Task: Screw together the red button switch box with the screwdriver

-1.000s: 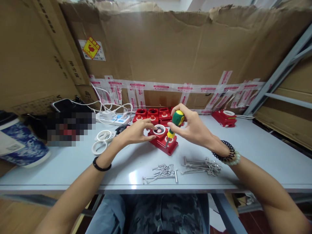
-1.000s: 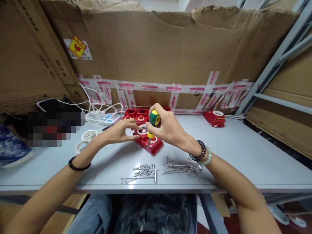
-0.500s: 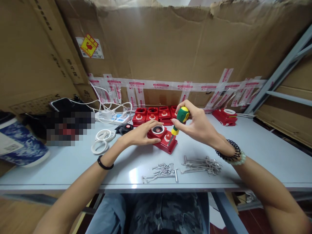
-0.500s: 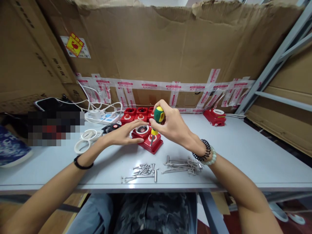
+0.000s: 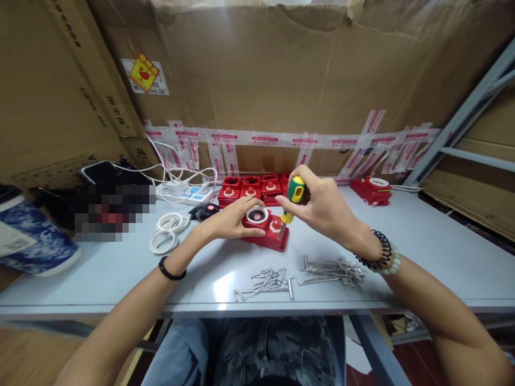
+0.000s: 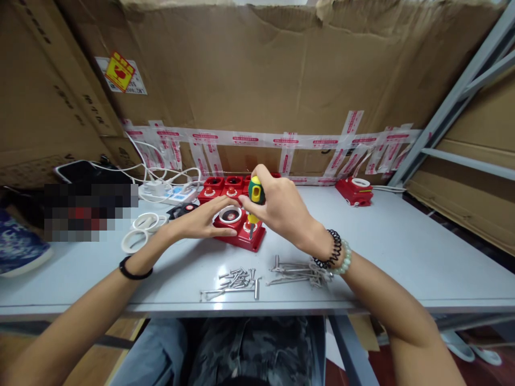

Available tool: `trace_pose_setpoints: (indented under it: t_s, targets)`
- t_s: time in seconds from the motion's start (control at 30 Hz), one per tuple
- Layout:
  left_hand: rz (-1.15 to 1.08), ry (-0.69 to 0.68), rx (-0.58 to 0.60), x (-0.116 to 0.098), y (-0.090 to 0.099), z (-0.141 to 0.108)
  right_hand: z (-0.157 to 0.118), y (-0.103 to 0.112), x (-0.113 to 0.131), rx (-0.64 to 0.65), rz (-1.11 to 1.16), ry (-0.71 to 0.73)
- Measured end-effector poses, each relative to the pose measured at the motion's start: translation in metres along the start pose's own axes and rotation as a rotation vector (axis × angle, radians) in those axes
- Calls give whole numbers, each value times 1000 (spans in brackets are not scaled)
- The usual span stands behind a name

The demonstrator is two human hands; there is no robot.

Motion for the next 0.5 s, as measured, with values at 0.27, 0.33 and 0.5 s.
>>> trace_pose_setpoints:
  t_s: [0.27,0.33,0.5]
  targets:
    - [16,-48,-11,1,-1,0,12,5,21,208,-270,48]
    - [8,-59,-1,-3,0,-1,14,9,21,251,-184,81]
    - [-23,-40,30,-9,2,-2,24,21,10,458,1,166]
Point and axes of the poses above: each hand's wrist, its own z-axis towards the middle knuckle, its own y-axis out of the back of the hand, x = y × z, the point moved 3 cm from there along z, towards the middle knuckle, and after that the axes turned 15 degrees about y, right-handed, at the moved point
